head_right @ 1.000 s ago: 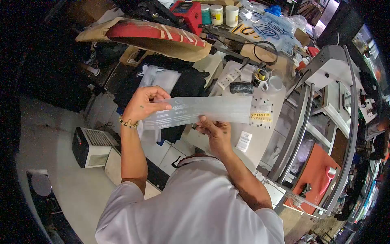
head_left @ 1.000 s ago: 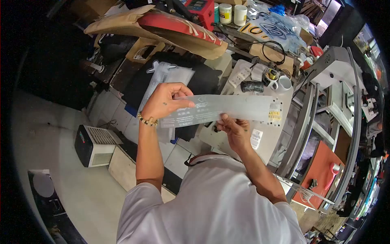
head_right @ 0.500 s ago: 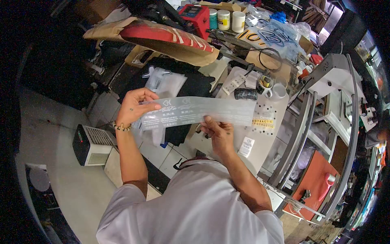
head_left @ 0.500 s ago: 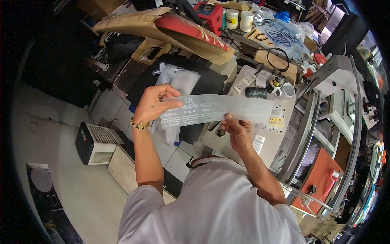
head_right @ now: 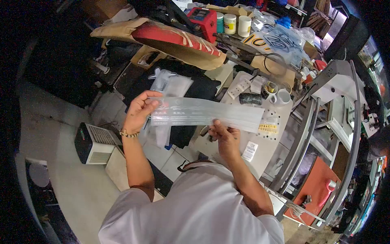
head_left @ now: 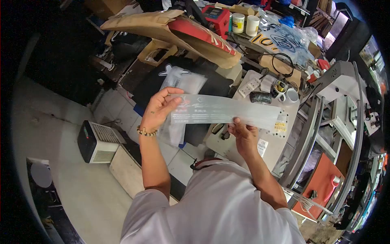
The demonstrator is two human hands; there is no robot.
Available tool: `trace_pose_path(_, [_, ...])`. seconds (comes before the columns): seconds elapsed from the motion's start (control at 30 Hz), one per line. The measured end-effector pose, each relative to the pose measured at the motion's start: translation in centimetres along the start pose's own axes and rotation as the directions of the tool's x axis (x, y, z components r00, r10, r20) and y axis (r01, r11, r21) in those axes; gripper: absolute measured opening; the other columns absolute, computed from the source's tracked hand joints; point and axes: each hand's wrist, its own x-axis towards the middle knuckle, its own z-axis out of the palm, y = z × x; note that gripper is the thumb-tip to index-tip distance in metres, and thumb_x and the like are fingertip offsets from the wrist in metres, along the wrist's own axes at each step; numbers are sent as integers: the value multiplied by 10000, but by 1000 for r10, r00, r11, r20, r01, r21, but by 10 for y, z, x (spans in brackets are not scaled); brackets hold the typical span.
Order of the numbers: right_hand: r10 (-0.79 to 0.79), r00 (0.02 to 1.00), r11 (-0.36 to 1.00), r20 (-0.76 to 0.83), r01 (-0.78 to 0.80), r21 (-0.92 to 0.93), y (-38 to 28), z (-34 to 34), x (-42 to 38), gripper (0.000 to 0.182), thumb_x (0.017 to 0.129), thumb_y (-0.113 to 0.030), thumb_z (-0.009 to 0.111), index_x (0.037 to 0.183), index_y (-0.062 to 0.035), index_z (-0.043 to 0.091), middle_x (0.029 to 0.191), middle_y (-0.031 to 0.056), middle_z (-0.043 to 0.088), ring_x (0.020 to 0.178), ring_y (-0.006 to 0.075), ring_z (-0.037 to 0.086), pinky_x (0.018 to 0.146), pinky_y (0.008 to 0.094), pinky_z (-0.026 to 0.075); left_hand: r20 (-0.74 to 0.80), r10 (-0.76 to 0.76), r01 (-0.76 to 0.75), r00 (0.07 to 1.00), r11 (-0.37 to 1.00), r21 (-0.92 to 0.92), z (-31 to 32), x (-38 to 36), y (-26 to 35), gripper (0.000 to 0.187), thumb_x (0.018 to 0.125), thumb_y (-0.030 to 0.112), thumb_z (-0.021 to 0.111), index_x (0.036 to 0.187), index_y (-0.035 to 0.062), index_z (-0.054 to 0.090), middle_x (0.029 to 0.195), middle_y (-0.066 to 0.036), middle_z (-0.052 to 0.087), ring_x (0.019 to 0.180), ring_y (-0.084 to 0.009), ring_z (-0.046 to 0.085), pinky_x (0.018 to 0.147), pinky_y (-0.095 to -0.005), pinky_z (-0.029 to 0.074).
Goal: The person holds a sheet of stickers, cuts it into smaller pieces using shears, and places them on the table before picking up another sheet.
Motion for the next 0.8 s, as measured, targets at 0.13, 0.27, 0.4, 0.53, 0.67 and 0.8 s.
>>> trace_pose_path(0.13, [-62, 998, 998, -9, 62, 29, 1, -4, 1, 183, 879, -141, 725, 1025, -52, 659, 902, 64, 699, 776, 157, 691, 640, 275, 570, 79, -39, 47, 996, 993, -110, 3, -6, -10, 347, 937, 61, 604, 1270, 21, 513, 1032, -114, 699, 908, -109, 651, 807, -250, 509])
trace_pose_path(0.27, [-56, 998, 998, -31, 57, 27, 0, -10, 1, 189, 879, -141, 724, 1035, -56, 657, 911, 63, 702, 788, 158, 693, 650, 275, 570, 81, -46, 69, 996, 950, -305, 2, -11, -19, 438, 946, 29, 569, 1360, 23, 428, 1068, -142, 699, 976, -150, 661, 851, -288, 506])
trace_pose_path(0.4, [-81, 996, 996, -26, 82, 42, -2, -14, 2, 184, 885, -131, 715, 1044, -61, 656, 927, 66, 707, 798, 159, 693, 660, 278, 572, 102, -47, 74, 994, 960, -270, -4, -15, -23, 431, 945, 37, 573, 1352, 15, 432, 1065, -130, 702, 969, -149, 663, 832, -285, 510])
trace_pose_path(0.53, [-107, 994, 992, -34, 109, 57, -1, -16, 2, 175, 887, -117, 708, 1044, -59, 657, 927, 69, 710, 792, 161, 695, 677, 288, 584, 77, -35, 51, 996, 976, -212, -7, -17, -27, 433, 925, 25, 608, 1327, 10, 449, 1071, -123, 703, 973, -137, 662, 816, -266, 513])
trace_pose_path(0.67, [-110, 994, 992, -17, 110, 56, -4, -17, 0, 181, 882, -118, 712, 1043, -53, 658, 929, 72, 711, 799, 168, 697, 696, 303, 591, 24, -5, 10, 1000, 979, -202, 9, -17, -22, 393, 876, -23, 666, 1235, 4, 507, 1038, -135, 710, 934, -132, 674, 822, -259, 529])
trace_pose_path(0.8, [-107, 994, 994, -12, 107, 38, -6, -21, -2, 100, 905, -112, 687, 967, -34, 673, 929, 62, 710, 823, 153, 704, 705, 290, 601, -30, -24, 19, 999, 987, -161, 24, -12, -27, 301, 862, -41, 678, 1133, -10, 551, 977, -141, 719, 869, -139, 688, 803, -263, 546])
